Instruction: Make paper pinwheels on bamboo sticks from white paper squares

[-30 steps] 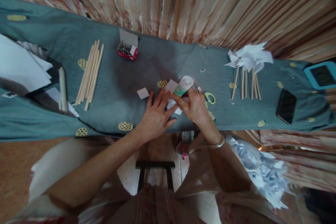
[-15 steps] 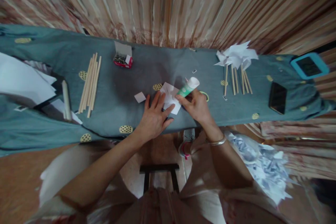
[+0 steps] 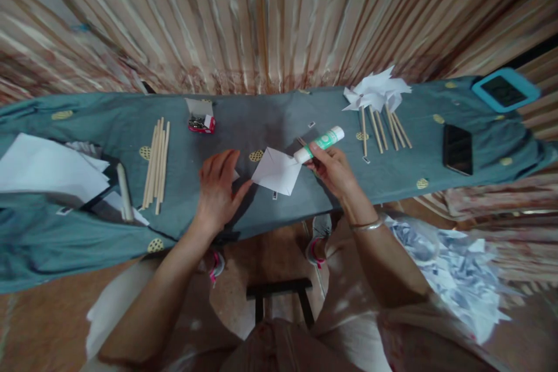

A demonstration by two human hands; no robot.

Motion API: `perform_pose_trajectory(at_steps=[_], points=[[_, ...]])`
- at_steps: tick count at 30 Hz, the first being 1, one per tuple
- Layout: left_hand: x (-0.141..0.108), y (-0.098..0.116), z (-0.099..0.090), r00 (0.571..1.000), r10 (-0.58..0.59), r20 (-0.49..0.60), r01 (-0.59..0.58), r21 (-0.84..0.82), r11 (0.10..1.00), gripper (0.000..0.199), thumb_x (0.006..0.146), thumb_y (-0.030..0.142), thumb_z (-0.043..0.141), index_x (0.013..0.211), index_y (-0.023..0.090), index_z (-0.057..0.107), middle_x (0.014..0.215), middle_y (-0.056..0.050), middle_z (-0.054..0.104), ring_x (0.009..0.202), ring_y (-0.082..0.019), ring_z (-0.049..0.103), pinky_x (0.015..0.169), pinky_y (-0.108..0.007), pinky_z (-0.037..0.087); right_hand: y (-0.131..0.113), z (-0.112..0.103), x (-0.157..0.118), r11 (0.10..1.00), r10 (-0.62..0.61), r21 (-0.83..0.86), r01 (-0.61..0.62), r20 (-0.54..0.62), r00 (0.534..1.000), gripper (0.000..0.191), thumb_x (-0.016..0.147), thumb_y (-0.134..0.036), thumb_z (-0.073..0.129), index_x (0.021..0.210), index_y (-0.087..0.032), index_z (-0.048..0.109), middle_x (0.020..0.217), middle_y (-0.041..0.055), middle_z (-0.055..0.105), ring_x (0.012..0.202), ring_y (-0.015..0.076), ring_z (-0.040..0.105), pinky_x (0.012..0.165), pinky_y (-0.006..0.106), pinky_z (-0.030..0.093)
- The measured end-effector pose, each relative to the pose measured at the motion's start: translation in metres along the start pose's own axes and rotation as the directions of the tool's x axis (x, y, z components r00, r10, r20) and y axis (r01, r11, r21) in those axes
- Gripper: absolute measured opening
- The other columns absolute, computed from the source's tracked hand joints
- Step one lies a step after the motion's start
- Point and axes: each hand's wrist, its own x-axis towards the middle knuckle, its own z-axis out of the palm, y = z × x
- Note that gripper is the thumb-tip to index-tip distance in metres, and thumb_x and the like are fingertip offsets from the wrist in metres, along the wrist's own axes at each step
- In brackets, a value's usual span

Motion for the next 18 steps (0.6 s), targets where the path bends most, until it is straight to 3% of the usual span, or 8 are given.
perform_pose_trajectory(at_steps=[3,7,13,18], points=[[0.002,-0.017,-0.003,0.995,-0.074,0.070,0.072,0.025,0.997,0.047,0.086,0.044,0.062,0.125,0.018,0.057,0.123,-0.014,0.062,0.116,-0.033,0.056,0.099,-0.050,0.045,0.000,0.004,0.001,0.993,0.076,0.092,-0.078,0.018,0.997,0.045,0.051,-0.054,0.089,0.066,-0.018,0.067,0.062,-0.0024,0.068,0.055,0.0080,0.061,0.055,0.018,0.054],[0.000,-0.024,-0.006,0.986,-0.124,0.116,0.127,-0.017,0.992,0.030,0.083,0.038,0.064,0.107,0.020,0.066,0.110,-0.011,0.067,0.105,-0.030,0.061,0.093,-0.043,0.051,0.001,0.006,0.002,0.973,0.145,0.174,-0.154,0.062,0.988,0.044,0.051,-0.052,0.090,0.069,-0.018,0.068,0.064,-0.0009,0.070,0.059,0.0092,0.064,0.061,0.019,0.058],[0.001,-0.014,0.000,0.975,-0.191,0.110,0.213,-0.245,0.946,0.031,0.085,0.040,0.060,0.108,0.021,0.068,0.107,-0.009,0.070,0.099,-0.026,0.066,0.091,-0.041,0.053,0.007,0.018,-0.003,0.952,0.136,0.247,-0.180,0.185,0.973,0.035,0.057,-0.040,0.089,0.076,-0.016,0.072,0.079,0.0025,0.075,0.072,0.0120,0.070,0.074,0.024,0.061],[0.003,0.001,0.008,0.970,-0.216,0.110,0.242,-0.378,0.894,0.033,0.085,0.042,0.063,0.110,0.021,0.068,0.109,-0.007,0.072,0.100,-0.024,0.067,0.091,-0.039,0.053,0.017,0.032,-0.006,0.935,0.150,0.277,-0.221,0.256,0.955,0.038,0.056,-0.040,0.090,0.080,-0.017,0.073,0.079,0.0022,0.075,0.070,0.0131,0.069,0.070,0.024,0.061]])
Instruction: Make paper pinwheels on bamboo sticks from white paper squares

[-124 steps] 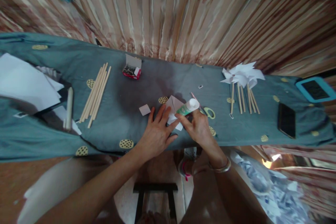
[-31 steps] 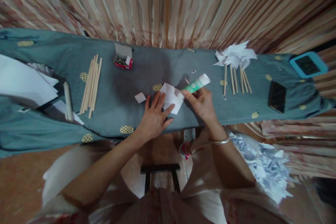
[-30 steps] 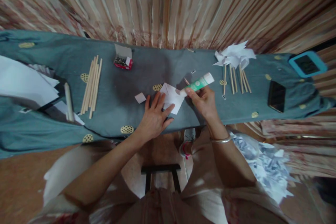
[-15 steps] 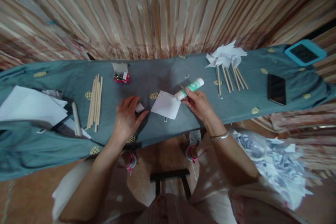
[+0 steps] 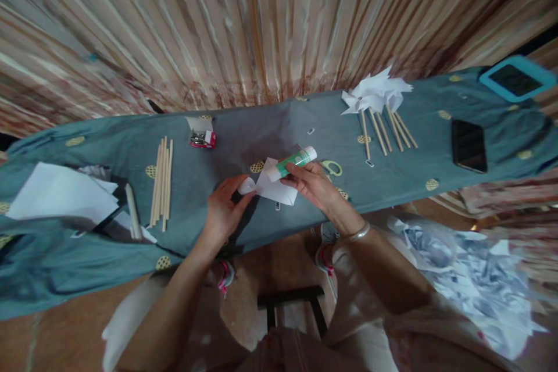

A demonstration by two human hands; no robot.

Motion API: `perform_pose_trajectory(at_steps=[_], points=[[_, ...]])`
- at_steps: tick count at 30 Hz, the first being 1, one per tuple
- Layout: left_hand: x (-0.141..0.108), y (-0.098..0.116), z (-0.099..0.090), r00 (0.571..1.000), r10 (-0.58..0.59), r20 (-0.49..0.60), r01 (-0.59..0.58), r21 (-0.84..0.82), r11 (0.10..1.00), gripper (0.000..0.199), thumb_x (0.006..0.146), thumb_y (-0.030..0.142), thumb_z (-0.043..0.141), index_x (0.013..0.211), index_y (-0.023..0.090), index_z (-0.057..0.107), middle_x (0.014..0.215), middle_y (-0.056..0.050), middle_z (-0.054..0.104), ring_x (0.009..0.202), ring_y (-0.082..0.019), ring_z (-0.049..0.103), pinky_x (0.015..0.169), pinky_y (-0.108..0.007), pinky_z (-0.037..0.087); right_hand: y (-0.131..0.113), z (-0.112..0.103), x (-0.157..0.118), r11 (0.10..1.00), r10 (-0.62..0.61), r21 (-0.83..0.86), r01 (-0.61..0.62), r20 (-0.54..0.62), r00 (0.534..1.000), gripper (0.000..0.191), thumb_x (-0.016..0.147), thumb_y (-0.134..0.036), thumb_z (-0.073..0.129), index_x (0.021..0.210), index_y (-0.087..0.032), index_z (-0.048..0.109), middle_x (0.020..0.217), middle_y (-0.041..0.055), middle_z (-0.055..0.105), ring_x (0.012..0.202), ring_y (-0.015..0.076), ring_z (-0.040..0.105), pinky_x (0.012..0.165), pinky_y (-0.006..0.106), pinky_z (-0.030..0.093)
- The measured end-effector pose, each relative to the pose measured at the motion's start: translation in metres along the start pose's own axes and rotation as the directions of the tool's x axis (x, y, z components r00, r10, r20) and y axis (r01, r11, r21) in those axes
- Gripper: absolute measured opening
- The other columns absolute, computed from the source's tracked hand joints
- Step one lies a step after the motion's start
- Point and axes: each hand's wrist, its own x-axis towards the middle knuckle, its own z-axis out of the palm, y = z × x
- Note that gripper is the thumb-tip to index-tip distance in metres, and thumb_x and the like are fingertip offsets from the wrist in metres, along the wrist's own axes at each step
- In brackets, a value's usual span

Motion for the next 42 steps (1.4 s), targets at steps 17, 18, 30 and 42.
perform_pose_trajectory(at_steps=[17,18,30,42], points=[[-0.003,0.010,0.011,0.999,0.052,0.016,-0.051,-0.052,0.997,0.034,0.086,0.045,0.065,0.112,0.023,0.067,0.108,-0.008,0.073,0.098,-0.024,0.069,0.089,-0.041,0.056,0.006,0.017,0.000,0.994,-0.007,-0.113,0.002,-0.046,0.999,0.044,0.048,-0.048,0.090,0.071,-0.019,0.068,0.071,-0.0001,0.072,0.061,0.0119,0.066,0.060,0.024,0.058],[-0.003,0.009,0.011,0.999,0.051,0.014,-0.051,-0.046,0.998,0.035,0.087,0.046,0.064,0.113,0.023,0.067,0.108,-0.008,0.073,0.098,-0.025,0.069,0.090,-0.042,0.056,0.006,0.018,0.000,0.993,-0.005,-0.114,-0.001,-0.055,0.998,0.044,0.046,-0.049,0.090,0.070,-0.019,0.067,0.071,-0.0002,0.072,0.060,0.0117,0.065,0.060,0.024,0.058],[-0.001,0.008,0.010,0.996,0.081,0.023,-0.082,0.017,0.996,0.035,0.088,0.043,0.064,0.115,0.021,0.066,0.110,-0.009,0.073,0.099,-0.023,0.069,0.091,-0.039,0.055,0.011,0.010,0.005,0.979,-0.025,-0.202,0.016,-0.041,0.999,0.039,0.054,-0.047,0.088,0.073,-0.019,0.069,0.073,-0.0015,0.070,0.061,0.0090,0.061,0.059,0.022,0.052],[0.000,0.008,0.011,0.990,0.142,0.029,-0.144,0.111,0.983,0.036,0.090,0.046,0.060,0.115,0.020,0.065,0.110,-0.010,0.072,0.099,-0.024,0.069,0.091,-0.039,0.054,0.011,0.017,0.005,0.953,-0.076,-0.298,0.055,-0.059,0.995,0.041,0.052,-0.051,0.087,0.073,-0.020,0.069,0.074,-0.0004,0.072,0.064,0.0116,0.063,0.057,0.023,0.052]])
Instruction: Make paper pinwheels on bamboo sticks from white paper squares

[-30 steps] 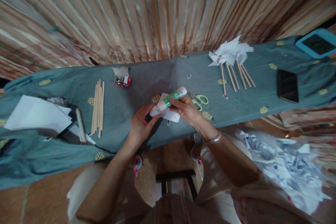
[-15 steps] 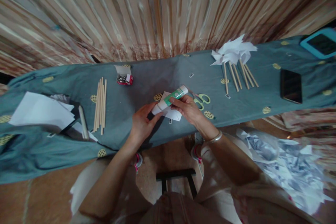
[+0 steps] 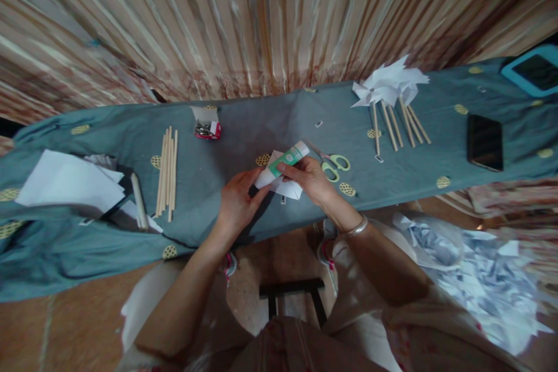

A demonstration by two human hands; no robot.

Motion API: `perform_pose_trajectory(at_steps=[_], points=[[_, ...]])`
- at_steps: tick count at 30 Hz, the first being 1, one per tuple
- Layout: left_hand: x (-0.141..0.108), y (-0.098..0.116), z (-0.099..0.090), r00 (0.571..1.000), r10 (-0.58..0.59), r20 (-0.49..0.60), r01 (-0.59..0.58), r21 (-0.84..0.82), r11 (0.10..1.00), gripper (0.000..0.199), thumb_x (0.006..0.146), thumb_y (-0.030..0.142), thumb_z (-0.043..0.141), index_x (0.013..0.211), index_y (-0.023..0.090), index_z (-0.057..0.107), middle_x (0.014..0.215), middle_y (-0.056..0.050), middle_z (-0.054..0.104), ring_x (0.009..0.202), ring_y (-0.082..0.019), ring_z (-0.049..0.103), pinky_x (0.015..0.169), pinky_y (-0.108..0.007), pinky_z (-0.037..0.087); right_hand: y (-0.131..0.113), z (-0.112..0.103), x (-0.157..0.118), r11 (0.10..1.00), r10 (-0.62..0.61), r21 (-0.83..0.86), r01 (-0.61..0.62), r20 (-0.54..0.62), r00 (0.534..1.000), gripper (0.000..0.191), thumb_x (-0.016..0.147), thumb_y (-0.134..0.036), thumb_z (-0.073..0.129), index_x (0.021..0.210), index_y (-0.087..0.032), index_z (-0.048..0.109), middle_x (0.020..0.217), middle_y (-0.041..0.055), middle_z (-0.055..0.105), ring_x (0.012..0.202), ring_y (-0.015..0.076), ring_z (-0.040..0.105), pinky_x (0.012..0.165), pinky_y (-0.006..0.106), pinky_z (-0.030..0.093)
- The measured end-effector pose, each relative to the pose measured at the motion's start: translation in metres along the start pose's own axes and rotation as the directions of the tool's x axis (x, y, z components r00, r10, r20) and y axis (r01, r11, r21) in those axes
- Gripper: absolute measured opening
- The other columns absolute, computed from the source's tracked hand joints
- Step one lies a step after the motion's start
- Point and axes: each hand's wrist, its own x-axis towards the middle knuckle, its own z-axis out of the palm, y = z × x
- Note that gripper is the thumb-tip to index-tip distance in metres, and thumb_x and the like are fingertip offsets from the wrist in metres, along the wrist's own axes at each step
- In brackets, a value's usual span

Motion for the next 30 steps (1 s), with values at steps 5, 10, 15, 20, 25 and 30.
perform_pose_trajectory(at_steps=[5,10,15,20,25,30], points=[[0.001,-0.001,0.001,0.999,0.024,-0.024,-0.023,0.040,0.999,0.037,0.091,0.046,0.058,0.114,0.019,0.065,0.107,-0.011,0.073,0.096,-0.024,0.069,0.088,-0.038,0.055,0.001,0.006,0.001,1.000,-0.017,-0.025,0.017,0.015,1.000,0.042,0.053,-0.051,0.086,0.073,-0.018,0.069,0.068,-0.0005,0.070,0.056,0.0097,0.059,0.052,0.023,0.049],[0.001,0.000,0.000,0.999,0.027,-0.022,-0.025,0.074,0.997,0.033,0.092,0.043,0.057,0.113,0.018,0.065,0.107,-0.011,0.073,0.097,-0.024,0.069,0.087,-0.037,0.055,0.005,0.011,0.003,1.000,-0.009,-0.025,0.009,0.018,1.000,0.043,0.052,-0.053,0.086,0.068,-0.017,0.068,0.061,-0.0016,0.067,0.052,0.0089,0.056,0.050,0.022,0.046],[0.001,-0.002,-0.004,1.000,0.005,-0.018,-0.004,0.053,0.999,0.031,0.092,0.042,0.058,0.112,0.019,0.066,0.105,-0.010,0.073,0.095,-0.024,0.069,0.087,-0.038,0.055,0.005,0.016,0.005,1.000,-0.020,-0.024,0.020,0.012,1.000,0.044,0.051,-0.052,0.086,0.071,-0.017,0.069,0.064,-0.0006,0.069,0.054,0.0101,0.059,0.051,0.023,0.048],[0.004,-0.004,-0.007,0.999,0.002,-0.053,-0.001,0.015,1.000,0.033,0.089,0.044,0.061,0.111,0.021,0.068,0.106,-0.009,0.074,0.095,-0.023,0.070,0.087,-0.037,0.056,0.004,0.020,0.007,0.999,-0.028,-0.022,0.028,0.009,1.000,0.043,0.050,-0.051,0.086,0.073,-0.018,0.071,0.068,0.0006,0.072,0.056,0.0111,0.061,0.052,0.022,0.049],[0.005,-0.003,-0.010,0.998,-0.017,-0.058,0.016,-0.014,1.000,0.035,0.088,0.045,0.062,0.113,0.021,0.068,0.107,-0.009,0.073,0.095,-0.023,0.070,0.087,-0.036,0.055,0.004,0.027,0.006,0.998,-0.045,-0.028,0.047,0.076,0.996,0.041,0.052,-0.049,0.086,0.072,-0.017,0.070,0.069,0.0005,0.072,0.060,0.0131,0.063,0.058,0.025,0.051],[0.006,-0.006,-0.016,0.994,-0.083,-0.071,0.081,-0.027,0.996,0.032,0.088,0.044,0.061,0.106,0.019,0.069,0.102,-0.008,0.074,0.091,-0.023,0.070,0.084,-0.035,0.055,0.005,0.026,0.006,0.991,-0.098,-0.084,0.107,0.103,0.990,0.038,0.059,-0.050,0.083,0.076,-0.019,0.069,0.073,0.0001,0.073,0.066,0.0149,0.066,0.062,0.027,0.051]])
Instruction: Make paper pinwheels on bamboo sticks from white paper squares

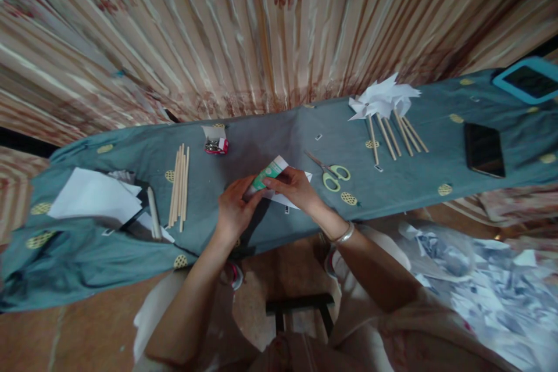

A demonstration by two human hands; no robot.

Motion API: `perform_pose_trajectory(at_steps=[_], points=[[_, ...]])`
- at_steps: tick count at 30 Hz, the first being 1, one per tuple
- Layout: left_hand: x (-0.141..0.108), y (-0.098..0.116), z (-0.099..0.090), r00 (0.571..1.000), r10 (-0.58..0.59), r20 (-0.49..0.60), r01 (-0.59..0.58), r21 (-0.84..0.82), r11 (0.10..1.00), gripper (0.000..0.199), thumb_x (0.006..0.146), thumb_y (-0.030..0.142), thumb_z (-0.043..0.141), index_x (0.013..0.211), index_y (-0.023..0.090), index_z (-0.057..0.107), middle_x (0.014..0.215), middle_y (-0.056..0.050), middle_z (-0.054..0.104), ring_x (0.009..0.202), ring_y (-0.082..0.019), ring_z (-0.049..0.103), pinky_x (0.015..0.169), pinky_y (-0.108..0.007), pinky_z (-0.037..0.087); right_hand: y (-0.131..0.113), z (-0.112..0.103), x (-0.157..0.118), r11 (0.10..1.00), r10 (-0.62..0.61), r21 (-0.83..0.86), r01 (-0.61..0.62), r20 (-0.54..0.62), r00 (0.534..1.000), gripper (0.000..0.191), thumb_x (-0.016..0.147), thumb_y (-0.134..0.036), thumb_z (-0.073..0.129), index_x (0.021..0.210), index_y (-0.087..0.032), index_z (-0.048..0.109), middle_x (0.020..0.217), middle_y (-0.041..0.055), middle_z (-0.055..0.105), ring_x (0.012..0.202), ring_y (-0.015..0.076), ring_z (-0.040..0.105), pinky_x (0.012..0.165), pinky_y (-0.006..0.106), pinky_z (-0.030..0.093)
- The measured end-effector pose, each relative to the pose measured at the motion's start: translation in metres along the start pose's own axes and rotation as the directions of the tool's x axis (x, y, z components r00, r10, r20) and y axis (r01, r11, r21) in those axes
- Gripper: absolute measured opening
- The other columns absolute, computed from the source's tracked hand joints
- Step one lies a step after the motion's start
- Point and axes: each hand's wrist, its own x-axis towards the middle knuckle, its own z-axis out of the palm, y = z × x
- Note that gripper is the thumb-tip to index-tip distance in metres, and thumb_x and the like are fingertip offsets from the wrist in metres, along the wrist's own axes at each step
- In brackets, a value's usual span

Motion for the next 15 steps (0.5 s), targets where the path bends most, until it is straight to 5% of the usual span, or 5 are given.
perform_pose_trajectory(at_steps=[8,15], points=[[0.009,-0.032,-0.025,0.988,-0.142,-0.060,0.152,0.209,0.966,0.040,0.087,0.047,0.055,0.108,0.015,0.069,0.102,-0.011,0.073,0.090,-0.027,0.069,0.080,-0.035,0.051,0.004,-0.036,0.000,0.967,-0.165,-0.212,0.138,-0.119,0.979,0.028,0.073,-0.047,0.074,0.085,-0.022,0.071,0.081,0.0028,0.074,0.073,0.0159,0.068,0.068,0.028,0.051],[0.013,-0.043,-0.032,0.996,-0.040,-0.075,0.067,0.409,0.910,0.038,0.089,0.045,0.054,0.111,0.017,0.067,0.113,-0.014,0.068,0.110,-0.034,0.058,0.095,-0.048,0.044,-0.001,-0.062,-0.012,0.794,-0.269,-0.582,0.173,-0.082,0.960,0.022,0.085,-0.035,0.059,0.088,-0.019,0.074,0.082,0.0041,0.074,0.065,0.0163,0.064,0.062,0.030,0.049]])
